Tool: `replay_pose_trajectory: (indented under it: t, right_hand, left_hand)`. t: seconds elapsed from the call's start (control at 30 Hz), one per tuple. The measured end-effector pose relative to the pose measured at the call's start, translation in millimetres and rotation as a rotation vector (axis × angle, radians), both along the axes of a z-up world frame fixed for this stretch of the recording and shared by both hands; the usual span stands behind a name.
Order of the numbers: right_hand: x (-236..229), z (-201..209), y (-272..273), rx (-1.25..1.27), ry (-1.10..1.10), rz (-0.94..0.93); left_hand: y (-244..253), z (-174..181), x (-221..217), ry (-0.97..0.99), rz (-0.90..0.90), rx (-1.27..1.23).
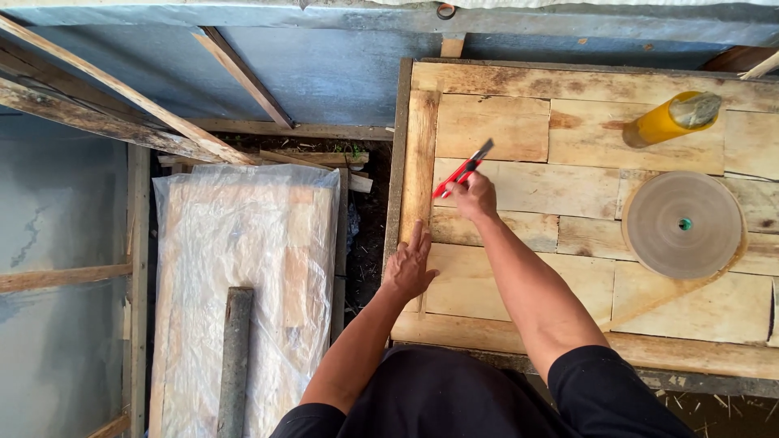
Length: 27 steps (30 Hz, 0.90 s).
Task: Applying wood veneer strips to a wooden panel using glue and a utility knife.
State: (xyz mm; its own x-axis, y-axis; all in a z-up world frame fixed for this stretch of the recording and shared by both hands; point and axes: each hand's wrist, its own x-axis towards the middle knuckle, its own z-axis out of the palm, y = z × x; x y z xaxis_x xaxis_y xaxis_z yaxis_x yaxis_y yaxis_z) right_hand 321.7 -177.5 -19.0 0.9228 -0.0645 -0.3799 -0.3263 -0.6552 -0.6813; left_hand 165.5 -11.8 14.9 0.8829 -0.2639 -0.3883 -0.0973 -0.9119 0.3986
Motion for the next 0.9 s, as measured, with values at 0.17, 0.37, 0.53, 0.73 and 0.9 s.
replay_pose_trajectory:
  t: [0.17, 0.37, 0.53, 0.73, 0.9]
  right_hand:
    - [3.0, -9.7, -3.3, -0.034, 0.000, 0.107]
    - [4.3, -7.2, 5.2, 0.093, -0.011, -0.057]
    - [3.5, -16.1, 4.7, 0.112, -0.117, -0.041]
    - [1.3, -4.2, 1.2, 0.096, 0.050, -0.021]
    - [5.1, -23.4, -5.8, 0.056, -0.048, 0.272]
  left_hand:
    - [-0.3, -1.8, 1.4, 0.047, -0.026, 0.049]
    - [1.3, -6.2, 3.8, 0.036, -0.025, 0.031]
    - [0.4, -3.2, 3.8, 0.038, -0.022, 0.014]
    - [-0.8, -1.7, 3.6, 0.044, -0.020, 0.018]
    - [1.3, -0.3, 5.3, 0.043, -0.041, 0.048]
